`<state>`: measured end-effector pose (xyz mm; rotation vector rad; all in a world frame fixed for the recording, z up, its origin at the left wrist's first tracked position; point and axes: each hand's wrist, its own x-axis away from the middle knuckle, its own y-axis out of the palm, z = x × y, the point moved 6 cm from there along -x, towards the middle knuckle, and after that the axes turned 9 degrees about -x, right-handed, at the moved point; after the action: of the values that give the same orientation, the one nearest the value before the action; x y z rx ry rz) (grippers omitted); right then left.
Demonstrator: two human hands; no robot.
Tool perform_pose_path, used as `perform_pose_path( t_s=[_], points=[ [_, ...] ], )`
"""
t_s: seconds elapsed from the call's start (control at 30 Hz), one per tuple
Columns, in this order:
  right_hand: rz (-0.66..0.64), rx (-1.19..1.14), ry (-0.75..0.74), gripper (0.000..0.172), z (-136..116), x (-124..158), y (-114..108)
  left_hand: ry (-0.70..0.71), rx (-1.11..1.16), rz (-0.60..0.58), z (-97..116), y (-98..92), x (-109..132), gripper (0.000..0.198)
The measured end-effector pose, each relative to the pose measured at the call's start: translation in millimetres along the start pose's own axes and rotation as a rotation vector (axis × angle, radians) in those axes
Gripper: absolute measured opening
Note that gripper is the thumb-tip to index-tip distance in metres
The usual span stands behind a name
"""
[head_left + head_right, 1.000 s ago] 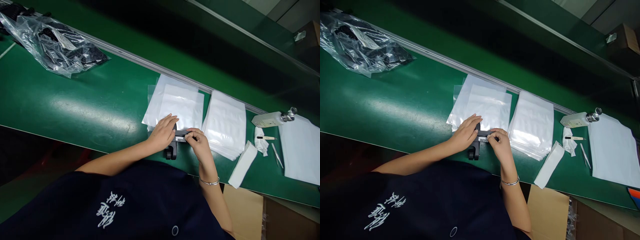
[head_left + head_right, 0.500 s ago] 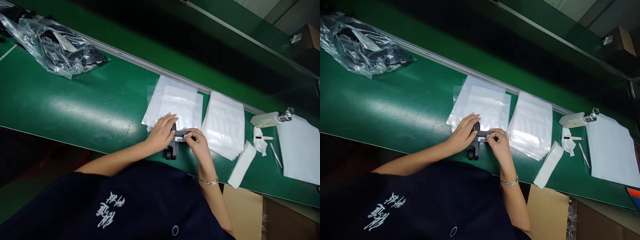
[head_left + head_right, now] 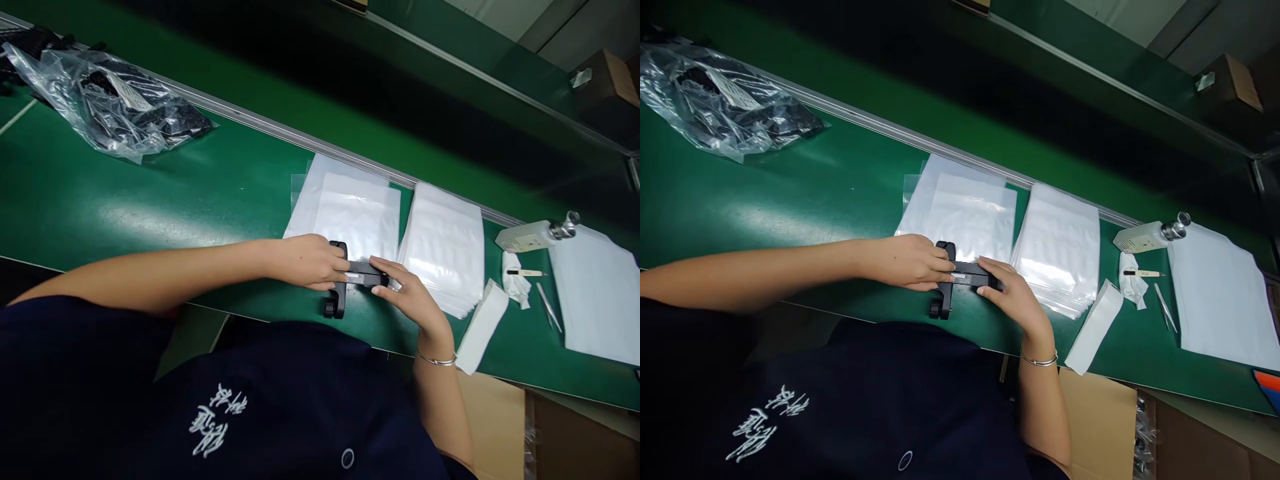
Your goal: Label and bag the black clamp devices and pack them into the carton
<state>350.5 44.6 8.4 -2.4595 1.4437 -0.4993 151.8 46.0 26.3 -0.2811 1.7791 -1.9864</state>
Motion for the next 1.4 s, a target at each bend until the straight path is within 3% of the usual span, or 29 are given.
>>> perform_pose_path(
  t_s=[0.1,0.17,0.33,0.47,0.6,0.7,0.77,0.83,1.0,1.13,1.23,1.3,1.4],
  points=[
    [-0.016,0.127,-0.039,0.042,2,1,2,0.228,0.038,-0.148,5,-6.3,-15,0.017],
    [-0.005,0.169,-0.058,0.042,3,0,5,0.243,0.011,-0.204,5,-7.7,-26,0.015],
    [-0.005,0.242,-0.096,0.042,5,1,7,0.261,-0.090,-0.154,22,-3.5,-43,0.017],
    [-0.002,0.278,-0.084,0.040,4,1,5,0.164,-0.124,-0.192,29,1.8,-24,0.024],
    [-0.042,0.319,-0.145,0.043,1,0,11,-0.010,-0.095,-0.225,18,2.0,9,0.034],
    [-0.029,0.375,-0.287,0.049,-5,7,19,-0.286,-0.027,-0.084,-1,-1.5,25,0.039],
    [0.049,0.433,-0.399,0.048,-14,19,21,-0.538,0.015,0.061,-16,-1.6,35,0.039],
    [0.178,0.506,-0.514,0.048,-26,37,18,-0.683,0.048,0.127,-23,6.0,42,0.039],
    [0.533,0.622,-0.683,0.063,-51,82,-4,-0.570,0.048,0.015,-7,36.2,29,0.035],
    [0.615,0.623,-0.672,0.068,-52,95,-13,-0.434,0.002,-0.055,9,54.6,10,0.048],
    [0.633,0.601,-0.668,0.066,-50,100,-17,-0.413,0.010,-0.113,12,64.4,3,0.057],
    [0.638,0.578,-0.672,0.068,-52,103,-19,-0.441,0.104,-0.115,10,60.4,1,0.052],
    [0.644,0.523,-0.659,0.070,-56,104,-19,-0.585,0.382,0.115,4,27.4,-1,0.048]
  ],
)
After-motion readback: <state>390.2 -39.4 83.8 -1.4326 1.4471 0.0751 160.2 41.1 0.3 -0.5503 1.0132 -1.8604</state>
